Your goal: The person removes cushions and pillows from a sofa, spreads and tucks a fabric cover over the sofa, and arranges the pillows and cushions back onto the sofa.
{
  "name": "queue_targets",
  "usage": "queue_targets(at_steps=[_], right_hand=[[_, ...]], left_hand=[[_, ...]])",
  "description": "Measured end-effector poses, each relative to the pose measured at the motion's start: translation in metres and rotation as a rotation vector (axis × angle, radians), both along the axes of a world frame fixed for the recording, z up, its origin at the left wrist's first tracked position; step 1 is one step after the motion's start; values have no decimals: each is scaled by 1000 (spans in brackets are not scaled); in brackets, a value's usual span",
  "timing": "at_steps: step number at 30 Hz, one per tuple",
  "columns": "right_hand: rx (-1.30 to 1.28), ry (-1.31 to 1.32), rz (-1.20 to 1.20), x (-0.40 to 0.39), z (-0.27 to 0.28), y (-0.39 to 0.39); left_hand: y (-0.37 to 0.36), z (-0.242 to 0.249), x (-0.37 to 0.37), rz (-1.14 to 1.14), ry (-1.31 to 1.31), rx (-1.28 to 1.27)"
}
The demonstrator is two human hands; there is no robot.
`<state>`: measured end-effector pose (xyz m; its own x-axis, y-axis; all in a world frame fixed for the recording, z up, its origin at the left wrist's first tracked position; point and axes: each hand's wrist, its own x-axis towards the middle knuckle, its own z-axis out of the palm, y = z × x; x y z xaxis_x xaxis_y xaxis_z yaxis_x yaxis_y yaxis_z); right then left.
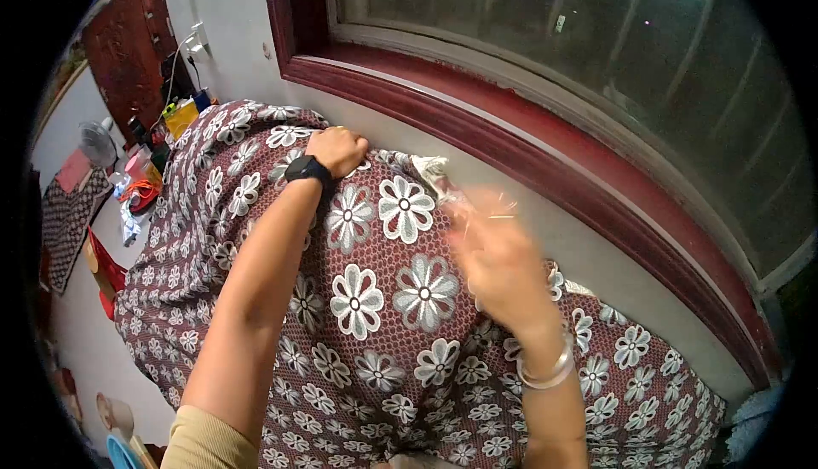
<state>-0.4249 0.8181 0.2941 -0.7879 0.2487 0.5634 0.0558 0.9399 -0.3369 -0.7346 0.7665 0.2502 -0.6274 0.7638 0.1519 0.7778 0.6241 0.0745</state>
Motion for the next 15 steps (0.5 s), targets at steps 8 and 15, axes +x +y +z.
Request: queue_targets(at_steps=[8,15], right_hand=[[-825,-450,188,-92,-80,80],[-1118,-473,113,-92,-123,126]], left_hand=[[-36,-29,-11,-337,237,332],[-41,-26,-2,-304,161,487]])
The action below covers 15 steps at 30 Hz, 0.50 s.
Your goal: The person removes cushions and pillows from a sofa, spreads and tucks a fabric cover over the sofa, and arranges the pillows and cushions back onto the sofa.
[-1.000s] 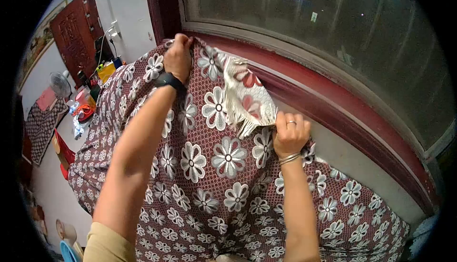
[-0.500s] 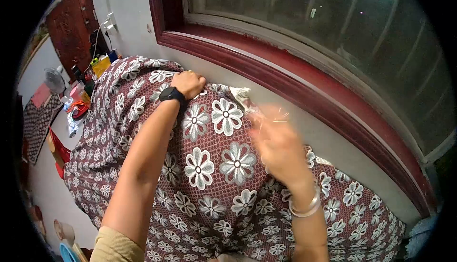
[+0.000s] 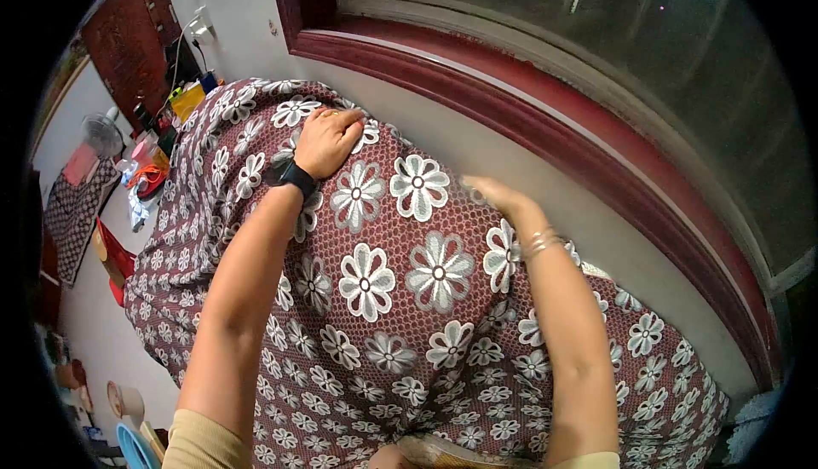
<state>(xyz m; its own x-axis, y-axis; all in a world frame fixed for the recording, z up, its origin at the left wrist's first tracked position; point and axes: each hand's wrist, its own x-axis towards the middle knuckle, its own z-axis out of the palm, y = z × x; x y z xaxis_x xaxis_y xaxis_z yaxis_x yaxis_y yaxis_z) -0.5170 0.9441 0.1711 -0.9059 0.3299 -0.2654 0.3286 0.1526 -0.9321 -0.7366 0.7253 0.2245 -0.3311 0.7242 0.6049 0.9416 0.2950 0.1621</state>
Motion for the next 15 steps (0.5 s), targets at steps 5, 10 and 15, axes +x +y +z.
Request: queue_targets(at_steps=[5,10,15], right_hand=[[542,56,76,-38,88,-55],[1148,177,-64,-60,74,-81],[1386,90,-197,-51,84,-91]], left_hand=[[-1,5,1,-40,-49,-8],[0,-5,-5,-77,-15,128],[-22,10,-4,168,124,40]])
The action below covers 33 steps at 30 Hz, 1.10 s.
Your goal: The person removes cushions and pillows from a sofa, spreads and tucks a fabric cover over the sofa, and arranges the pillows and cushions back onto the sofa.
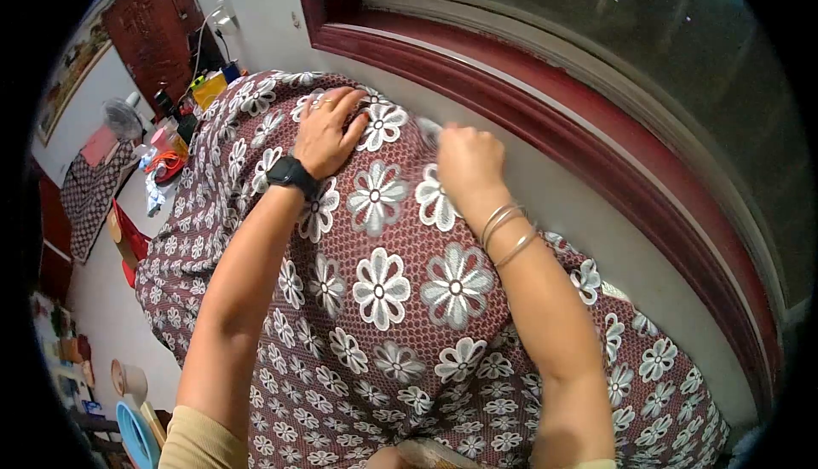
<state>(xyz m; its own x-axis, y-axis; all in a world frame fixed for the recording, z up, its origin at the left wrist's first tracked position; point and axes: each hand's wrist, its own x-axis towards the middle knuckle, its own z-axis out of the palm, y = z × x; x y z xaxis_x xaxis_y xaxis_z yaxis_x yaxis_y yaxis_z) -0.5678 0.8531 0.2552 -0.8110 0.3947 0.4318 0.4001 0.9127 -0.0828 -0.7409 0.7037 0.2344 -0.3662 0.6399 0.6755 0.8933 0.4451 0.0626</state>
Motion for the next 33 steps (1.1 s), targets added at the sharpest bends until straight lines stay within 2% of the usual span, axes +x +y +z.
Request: queue_targets(at_steps=[1,2,5,8,11,12,13,14,15,17,18,19,20,22,23,24,26,27,28,30,33], right_hand=[[-110,-95,-37,1,4,2],[-81,-151,-7,0,5,-2],[-4,-315,62,-5,23,-14],[-49,-215,238,-41,45,-41],[-278,-146,175,-114,21,-54],[-315,-83,101,-130,-10,-63],[-269,-41,38,-134,-14,-72],[-221,0,-29,-138,-14,-79],[-260,-20,-62,-139,-11,-78],[-232,-12,-67,-141,-11,-78],[-218,-11,-73,-143,-10,-77],[-218,-37,-74,-142,-6,-78],[-207,-50,-72,-143,-5,-79],[-178,-69,-74,-146,-5,-78],[-184,-61,-70,-149,-8,-77],[-175,-52,-65,-150,-7,-75],[-177,-48,-50,-147,-7,-77],[-184,-62,-38,-148,-7,-76],[-167,-48,-26,-148,-7,-76],[-124,-7,-10,-145,-5,-73],[-147,121,79,-141,-1,-62]], left_hand=[[-9,-5,-7,82,-78,-54],[-18,-10,-13,159,-160,-112],[-20,-10,-19,148,-233,-214],[-24,0,-19,133,-222,-234],[-43,-5,-36,-35,-277,-104],[-51,-1,-43,-131,-325,-41],[-62,5,-56,-221,-432,59],[-75,16,-63,-137,-528,169],[-86,21,-87,-178,-531,322],[-104,29,-145,2,-357,413],[-103,50,-154,120,-336,402],[-103,55,-182,185,-256,257],[-98,53,-205,231,-335,195],[-89,31,-247,152,-96,30],[-84,20,-257,285,-260,-252],[-84,7,-266,287,-180,-222],[-82,11,-278,130,-376,-215],[-82,20,-282,26,-386,-319],[-84,28,-276,-46,-215,-327],[-80,31,-296,-4,101,-135],[-61,75,-298,289,87,102]])
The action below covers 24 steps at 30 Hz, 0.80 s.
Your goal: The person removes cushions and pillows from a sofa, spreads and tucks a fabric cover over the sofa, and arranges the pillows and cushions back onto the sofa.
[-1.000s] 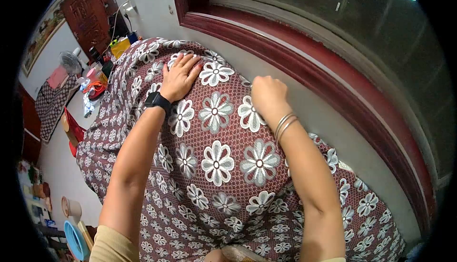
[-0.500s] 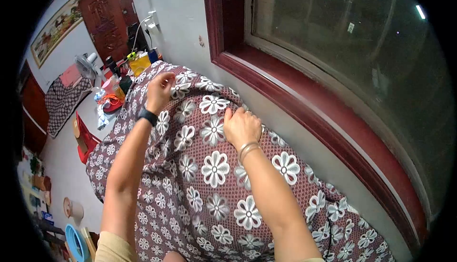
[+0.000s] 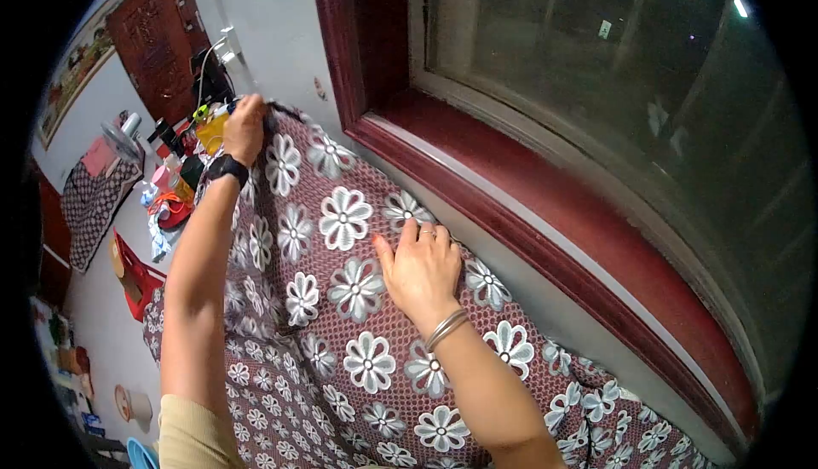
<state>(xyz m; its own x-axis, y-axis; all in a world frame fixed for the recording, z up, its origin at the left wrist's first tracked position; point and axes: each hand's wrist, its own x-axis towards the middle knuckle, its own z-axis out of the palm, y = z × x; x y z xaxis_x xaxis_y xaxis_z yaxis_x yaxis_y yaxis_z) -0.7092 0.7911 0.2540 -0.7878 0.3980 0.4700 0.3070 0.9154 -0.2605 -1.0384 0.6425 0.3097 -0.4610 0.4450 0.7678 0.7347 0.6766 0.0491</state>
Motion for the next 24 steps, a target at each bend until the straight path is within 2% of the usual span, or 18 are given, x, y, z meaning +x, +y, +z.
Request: queue_targets(at_steps=[3,4,6,7,9,10,11,12,13,15,16,17,19,21,22,23,24], right_hand=[[-110,15,65,4,5,14],[-106,47,75,5,1,17],[-128,84,102,9,-1,23],[-170,-11,118,10,2,25],[-254,-207,147,10,6,30],[-423,-399,83,11,12,29],[-429,-477,49,11,17,29],[-432,-552,15,10,20,31],[-436,-632,-14,9,22,32],[-425,-567,-36,9,19,32],[-396,-510,-50,9,15,32],[-366,-454,-60,9,13,31],[-352,-290,23,9,16,33],[-306,-248,138,13,9,29],[-327,-304,134,13,10,28],[-351,-364,129,14,12,28],[-373,-419,118,13,12,28]], left_hand=[[44,22,-4,27,129,56],[56,21,0,42,69,104],[67,-5,-10,48,130,256],[70,-23,-16,52,156,331],[65,-58,-13,190,46,82],[62,-58,-3,222,-227,-103],[60,-54,4,249,-497,-292],[57,-54,-8,228,-634,-348],[60,-48,-4,245,-667,-322],[58,-63,-55,-13,-656,-523],[69,-28,-12,-29,-699,-803],[80,-7,31,81,-797,-844],[73,-75,10,7,-563,-1021],[80,-64,16,70,-707,-999],[81,-43,33,5,-704,-964],[81,-47,9,-46,-859,-858],[74,-46,-17,-61,-878,-726]])
